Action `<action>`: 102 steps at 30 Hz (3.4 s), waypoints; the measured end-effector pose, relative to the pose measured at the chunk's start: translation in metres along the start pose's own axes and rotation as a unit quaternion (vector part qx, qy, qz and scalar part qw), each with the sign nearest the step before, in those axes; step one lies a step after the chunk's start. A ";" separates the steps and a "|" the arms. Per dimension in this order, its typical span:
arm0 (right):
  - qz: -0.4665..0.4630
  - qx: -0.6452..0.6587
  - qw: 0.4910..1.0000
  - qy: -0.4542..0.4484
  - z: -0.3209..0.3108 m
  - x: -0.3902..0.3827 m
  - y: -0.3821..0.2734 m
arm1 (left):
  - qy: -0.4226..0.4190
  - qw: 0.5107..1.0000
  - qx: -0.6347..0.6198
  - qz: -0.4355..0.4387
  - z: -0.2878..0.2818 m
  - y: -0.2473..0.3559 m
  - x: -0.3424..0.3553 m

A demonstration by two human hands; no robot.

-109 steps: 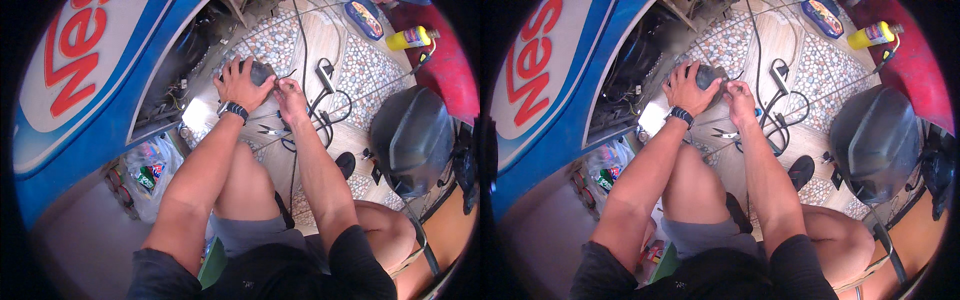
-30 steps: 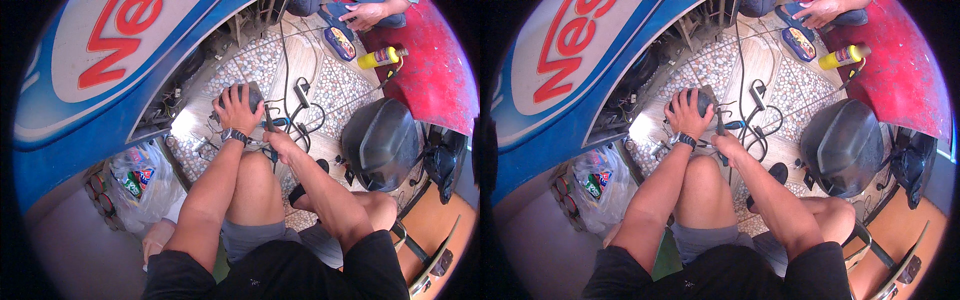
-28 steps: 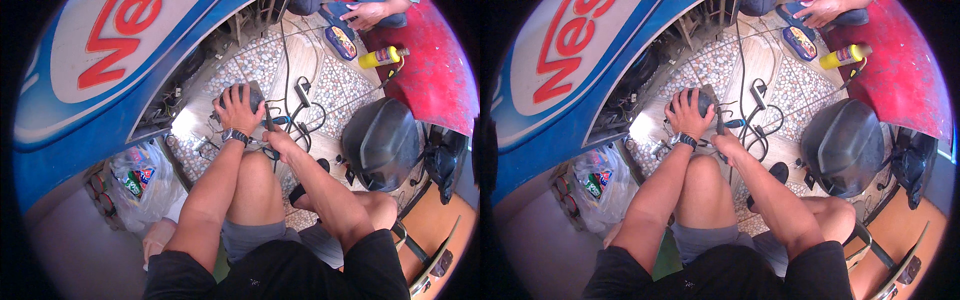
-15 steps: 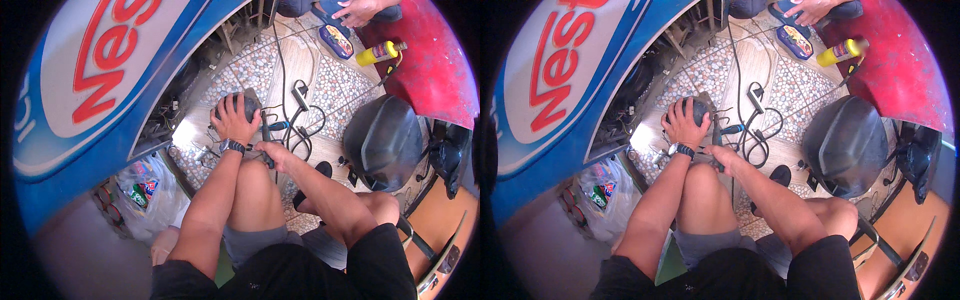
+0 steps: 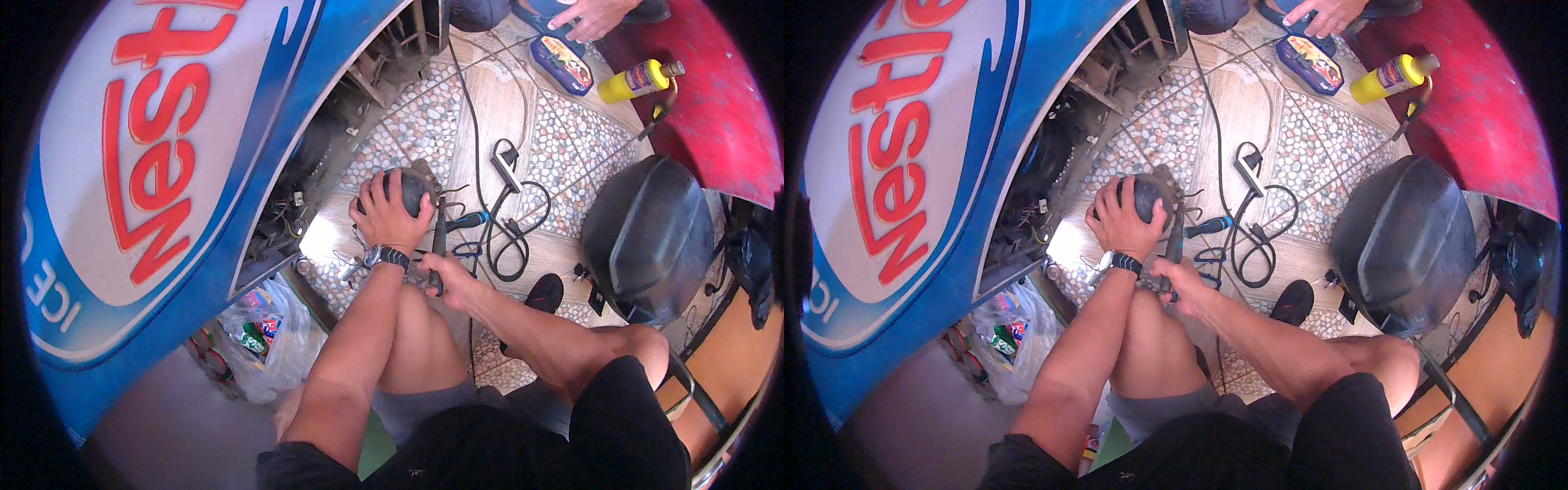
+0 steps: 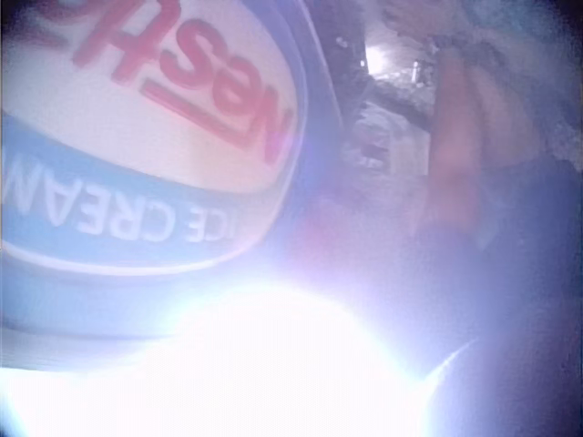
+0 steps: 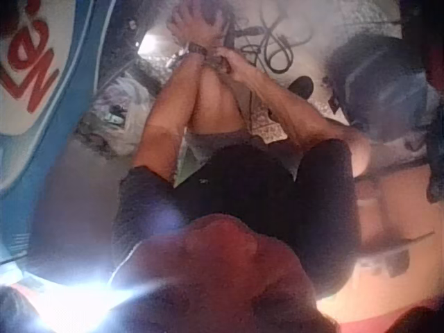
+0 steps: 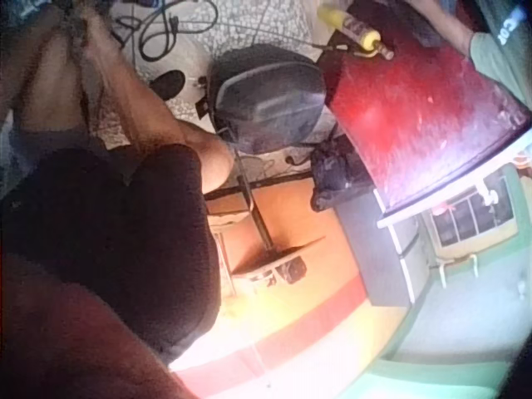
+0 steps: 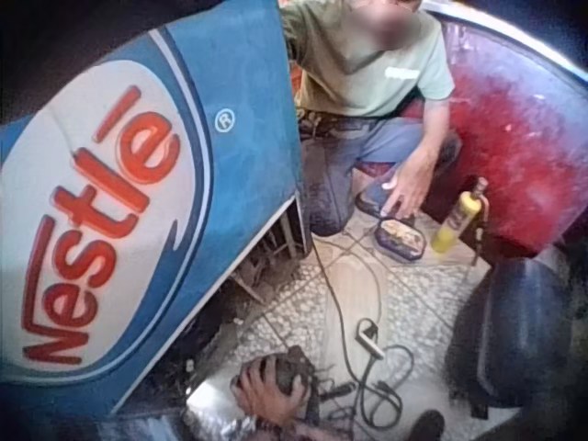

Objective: The person manipulates electrical wires and a compressor at the base of a refrigeration unit. They use wire cutters to strip and join wires, handle a black compressor unit by hand, and move a plastic housing component.

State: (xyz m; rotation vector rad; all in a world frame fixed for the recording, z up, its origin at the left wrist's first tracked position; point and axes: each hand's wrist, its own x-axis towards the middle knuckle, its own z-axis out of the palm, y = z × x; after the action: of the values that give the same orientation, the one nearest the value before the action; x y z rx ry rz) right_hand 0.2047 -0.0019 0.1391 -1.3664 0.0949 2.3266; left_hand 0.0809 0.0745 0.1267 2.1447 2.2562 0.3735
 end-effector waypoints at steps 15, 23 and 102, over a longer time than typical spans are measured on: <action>0.095 -0.119 0.985 0.080 0.004 0.023 -0.008 | -0.025 1.000 -0.006 -0.004 0.001 -0.006 0.019; -0.082 -0.607 0.769 0.183 -0.070 -0.011 0.021 | -0.033 0.999 -0.016 -0.009 0.001 -0.007 0.020; -0.226 -0.789 0.549 0.159 -0.164 -0.010 0.029 | -0.013 0.999 -0.017 -0.028 0.009 -0.012 0.011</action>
State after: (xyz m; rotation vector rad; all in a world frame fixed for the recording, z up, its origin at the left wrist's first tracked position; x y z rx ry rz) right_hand 0.3312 -0.0763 0.0595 -1.9450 -2.3956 1.1989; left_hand 0.0695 0.0866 0.1175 2.0540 2.2731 0.3758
